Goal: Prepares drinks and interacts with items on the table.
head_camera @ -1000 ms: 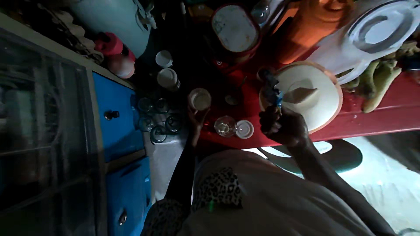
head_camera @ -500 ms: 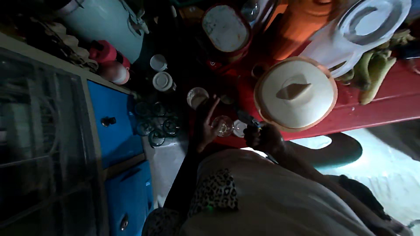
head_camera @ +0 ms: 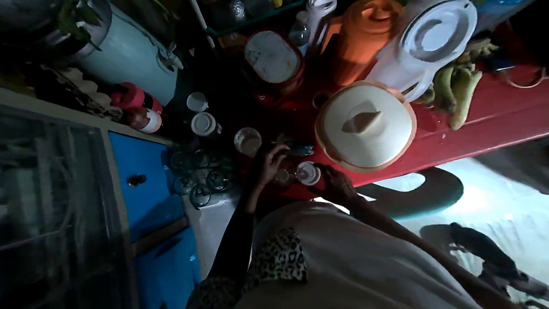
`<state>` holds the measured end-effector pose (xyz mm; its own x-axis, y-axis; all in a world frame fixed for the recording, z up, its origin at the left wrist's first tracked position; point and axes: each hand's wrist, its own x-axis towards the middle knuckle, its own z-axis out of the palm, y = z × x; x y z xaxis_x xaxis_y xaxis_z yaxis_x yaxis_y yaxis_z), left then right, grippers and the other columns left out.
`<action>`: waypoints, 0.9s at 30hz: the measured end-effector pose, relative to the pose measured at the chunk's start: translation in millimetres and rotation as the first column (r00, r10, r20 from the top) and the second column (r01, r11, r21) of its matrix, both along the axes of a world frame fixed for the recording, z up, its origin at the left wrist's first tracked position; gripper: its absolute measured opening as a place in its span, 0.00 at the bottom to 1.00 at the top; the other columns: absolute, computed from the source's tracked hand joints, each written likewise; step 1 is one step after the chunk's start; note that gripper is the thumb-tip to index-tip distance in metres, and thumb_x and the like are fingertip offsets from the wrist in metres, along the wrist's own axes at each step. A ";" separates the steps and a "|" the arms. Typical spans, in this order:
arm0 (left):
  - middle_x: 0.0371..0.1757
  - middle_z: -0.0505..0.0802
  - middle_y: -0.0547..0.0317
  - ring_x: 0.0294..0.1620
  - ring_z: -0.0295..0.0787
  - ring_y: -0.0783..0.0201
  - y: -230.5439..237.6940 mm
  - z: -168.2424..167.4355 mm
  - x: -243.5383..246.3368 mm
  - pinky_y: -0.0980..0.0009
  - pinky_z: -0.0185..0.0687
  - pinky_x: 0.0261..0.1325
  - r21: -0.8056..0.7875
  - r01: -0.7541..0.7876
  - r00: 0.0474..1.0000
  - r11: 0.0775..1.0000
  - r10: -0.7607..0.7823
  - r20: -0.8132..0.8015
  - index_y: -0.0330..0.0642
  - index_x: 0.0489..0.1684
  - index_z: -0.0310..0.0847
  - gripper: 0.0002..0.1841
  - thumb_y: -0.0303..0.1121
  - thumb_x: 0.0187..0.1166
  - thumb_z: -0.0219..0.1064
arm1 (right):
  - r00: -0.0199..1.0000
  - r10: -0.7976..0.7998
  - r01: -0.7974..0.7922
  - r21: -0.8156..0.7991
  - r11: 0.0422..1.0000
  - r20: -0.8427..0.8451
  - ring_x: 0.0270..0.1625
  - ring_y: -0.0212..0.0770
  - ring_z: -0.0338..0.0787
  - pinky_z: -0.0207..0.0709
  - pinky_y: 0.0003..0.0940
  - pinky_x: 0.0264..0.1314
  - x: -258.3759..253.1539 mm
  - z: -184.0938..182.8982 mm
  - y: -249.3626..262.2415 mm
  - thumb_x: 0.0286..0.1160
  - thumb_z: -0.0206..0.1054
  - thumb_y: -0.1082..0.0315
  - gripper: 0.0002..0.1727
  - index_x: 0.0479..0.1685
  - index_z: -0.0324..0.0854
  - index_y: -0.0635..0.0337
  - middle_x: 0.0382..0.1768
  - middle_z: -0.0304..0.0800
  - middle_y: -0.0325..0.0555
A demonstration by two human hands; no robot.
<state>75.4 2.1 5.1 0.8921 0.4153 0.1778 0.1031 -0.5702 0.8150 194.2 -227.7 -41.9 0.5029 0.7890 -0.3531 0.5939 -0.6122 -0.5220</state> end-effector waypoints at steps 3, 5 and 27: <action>0.56 0.91 0.39 0.60 0.88 0.46 2.2 9.6 4.5 0.51 0.81 0.68 -0.018 0.022 0.998 1.000 -0.023 -0.050 0.31 0.52 0.89 0.10 0.22 0.78 0.68 | 0.993 0.043 -0.044 0.004 0.999 0.112 0.71 0.77 0.79 0.71 0.71 0.71 1.3 -12.3 4.8 0.59 0.75 0.32 0.59 0.87 0.63 0.64 0.71 0.77 0.78; 0.56 0.91 0.38 0.59 0.89 0.46 2.6 27.0 2.4 0.52 0.82 0.66 -0.026 0.013 0.999 1.000 -0.014 -0.040 0.31 0.55 0.88 0.11 0.23 0.80 0.67 | 0.997 0.045 -0.040 -0.068 0.997 0.068 0.76 0.76 0.75 0.68 0.69 0.75 2.4 -10.3 11.5 0.56 0.76 0.30 0.63 0.90 0.58 0.63 0.76 0.72 0.78; 0.67 0.88 0.38 0.68 0.86 0.42 0.3 -8.5 17.0 0.45 0.77 0.73 -0.040 -0.163 0.887 0.986 0.129 -0.443 0.35 0.71 0.79 0.17 0.25 0.86 0.61 | 0.995 0.067 -0.057 -0.128 0.990 0.073 0.81 0.73 0.71 0.63 0.66 0.80 6.7 -29.6 29.2 0.61 0.77 0.37 0.55 0.82 0.67 0.71 0.80 0.68 0.76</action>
<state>92.4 2.3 -3.4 0.8003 0.5437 -0.2528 0.5363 -0.4605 0.7074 200.9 -198.5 -71.5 0.4839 0.7714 -0.4132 0.6684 -0.6306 -0.3944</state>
